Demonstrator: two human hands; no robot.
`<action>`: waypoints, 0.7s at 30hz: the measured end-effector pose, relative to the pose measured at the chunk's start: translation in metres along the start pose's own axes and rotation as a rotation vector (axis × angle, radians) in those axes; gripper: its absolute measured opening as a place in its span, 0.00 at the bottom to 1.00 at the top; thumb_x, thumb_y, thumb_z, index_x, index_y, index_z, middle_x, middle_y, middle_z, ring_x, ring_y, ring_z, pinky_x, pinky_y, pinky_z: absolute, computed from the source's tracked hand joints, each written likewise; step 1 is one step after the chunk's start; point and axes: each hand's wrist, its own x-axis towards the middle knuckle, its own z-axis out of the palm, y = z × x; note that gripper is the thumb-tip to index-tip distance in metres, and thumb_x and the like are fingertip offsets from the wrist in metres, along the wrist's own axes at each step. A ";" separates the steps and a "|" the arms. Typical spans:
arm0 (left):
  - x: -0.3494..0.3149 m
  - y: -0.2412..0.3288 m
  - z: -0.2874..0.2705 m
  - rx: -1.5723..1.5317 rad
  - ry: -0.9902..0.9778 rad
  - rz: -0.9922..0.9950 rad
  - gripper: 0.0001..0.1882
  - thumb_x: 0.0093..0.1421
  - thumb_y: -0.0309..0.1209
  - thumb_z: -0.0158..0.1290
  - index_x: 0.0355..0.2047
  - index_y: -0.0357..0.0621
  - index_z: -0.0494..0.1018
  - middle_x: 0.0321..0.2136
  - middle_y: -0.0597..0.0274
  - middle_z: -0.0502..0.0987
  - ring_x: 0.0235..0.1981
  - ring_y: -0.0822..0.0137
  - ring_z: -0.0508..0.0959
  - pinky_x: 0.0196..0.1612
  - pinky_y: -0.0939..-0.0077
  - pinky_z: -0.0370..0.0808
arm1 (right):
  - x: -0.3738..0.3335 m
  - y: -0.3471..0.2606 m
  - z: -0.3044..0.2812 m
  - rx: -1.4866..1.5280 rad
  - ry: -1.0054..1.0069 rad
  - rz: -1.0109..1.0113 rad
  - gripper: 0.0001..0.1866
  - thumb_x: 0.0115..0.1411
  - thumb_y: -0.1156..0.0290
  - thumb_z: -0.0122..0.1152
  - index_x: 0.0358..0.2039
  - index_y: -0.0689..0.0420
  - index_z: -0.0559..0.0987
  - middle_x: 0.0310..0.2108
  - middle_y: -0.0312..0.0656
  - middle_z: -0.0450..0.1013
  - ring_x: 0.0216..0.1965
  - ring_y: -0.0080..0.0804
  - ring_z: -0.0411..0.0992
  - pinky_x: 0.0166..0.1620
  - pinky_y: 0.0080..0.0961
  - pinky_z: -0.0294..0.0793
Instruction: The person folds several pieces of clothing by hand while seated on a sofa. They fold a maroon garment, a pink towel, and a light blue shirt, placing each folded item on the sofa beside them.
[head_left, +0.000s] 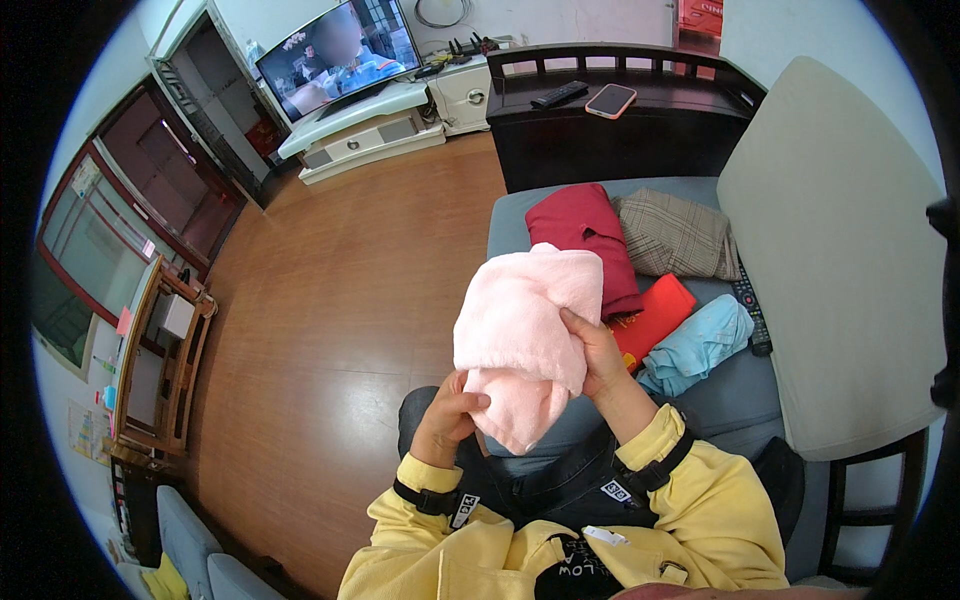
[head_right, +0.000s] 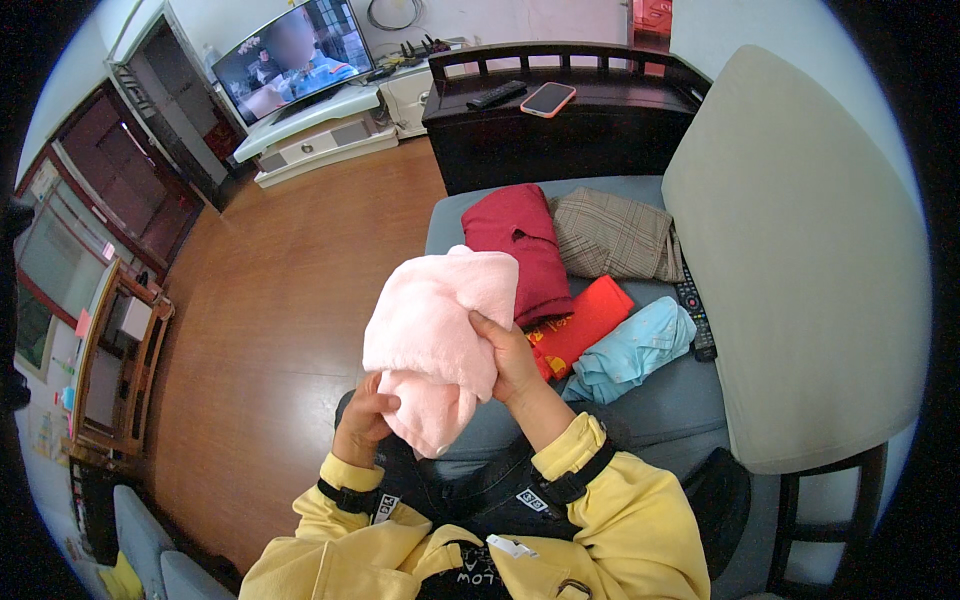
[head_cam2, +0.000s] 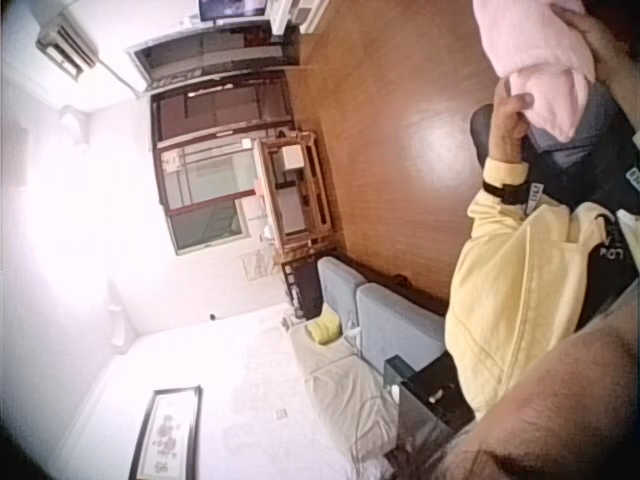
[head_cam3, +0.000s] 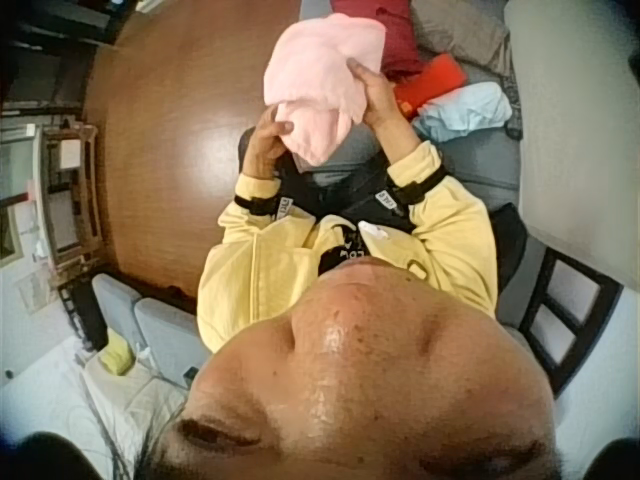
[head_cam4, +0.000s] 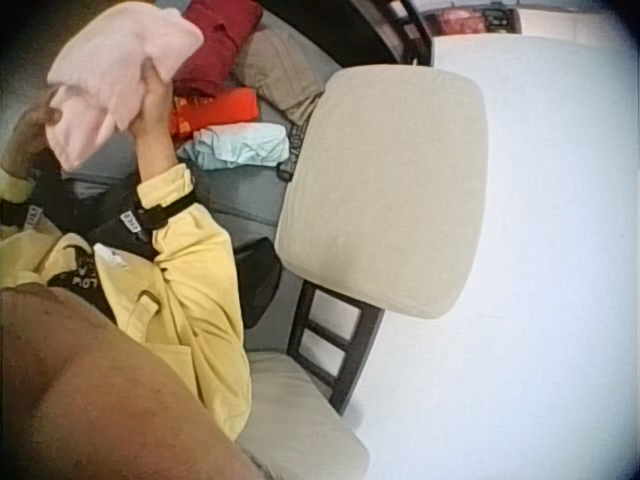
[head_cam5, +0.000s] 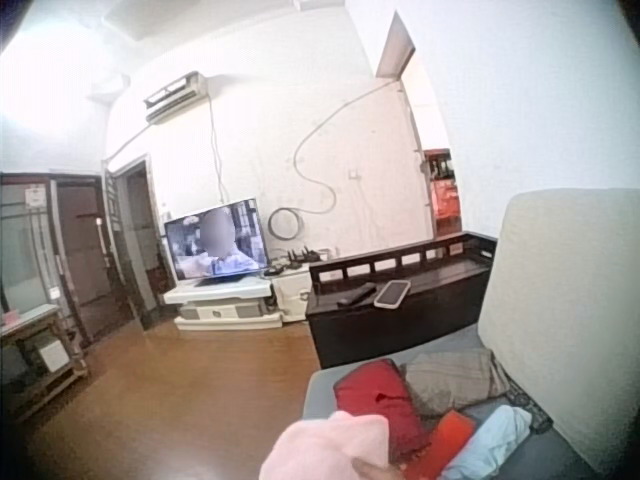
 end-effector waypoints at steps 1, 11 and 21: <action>-0.002 -0.002 -0.003 0.035 -0.010 0.010 0.39 0.45 0.28 0.59 0.59 0.33 0.60 0.52 0.48 0.70 0.53 0.56 0.73 0.58 0.64 0.69 | 0.000 0.000 0.000 -0.070 0.010 -0.014 0.28 0.63 0.63 0.56 0.59 0.63 0.62 0.52 0.49 0.70 0.51 0.39 0.73 0.52 0.39 0.76; -0.008 -0.001 -0.035 -0.186 0.070 0.084 0.48 0.55 0.58 0.54 0.63 0.32 0.54 0.61 0.47 0.63 0.59 0.54 0.68 0.59 0.60 0.67 | -0.006 0.005 0.002 -0.471 -0.026 -0.036 0.21 0.57 0.74 0.63 0.52 0.62 0.73 0.46 0.43 0.75 0.45 0.31 0.74 0.48 0.29 0.74; -0.001 -0.004 -0.006 0.013 0.018 -0.045 0.47 0.47 0.35 0.67 0.63 0.37 0.54 0.56 0.50 0.67 0.56 0.57 0.69 0.59 0.64 0.67 | -0.006 0.007 -0.001 -0.461 -0.077 -0.038 0.20 0.56 0.77 0.63 0.50 0.60 0.75 0.45 0.40 0.75 0.45 0.29 0.73 0.49 0.28 0.73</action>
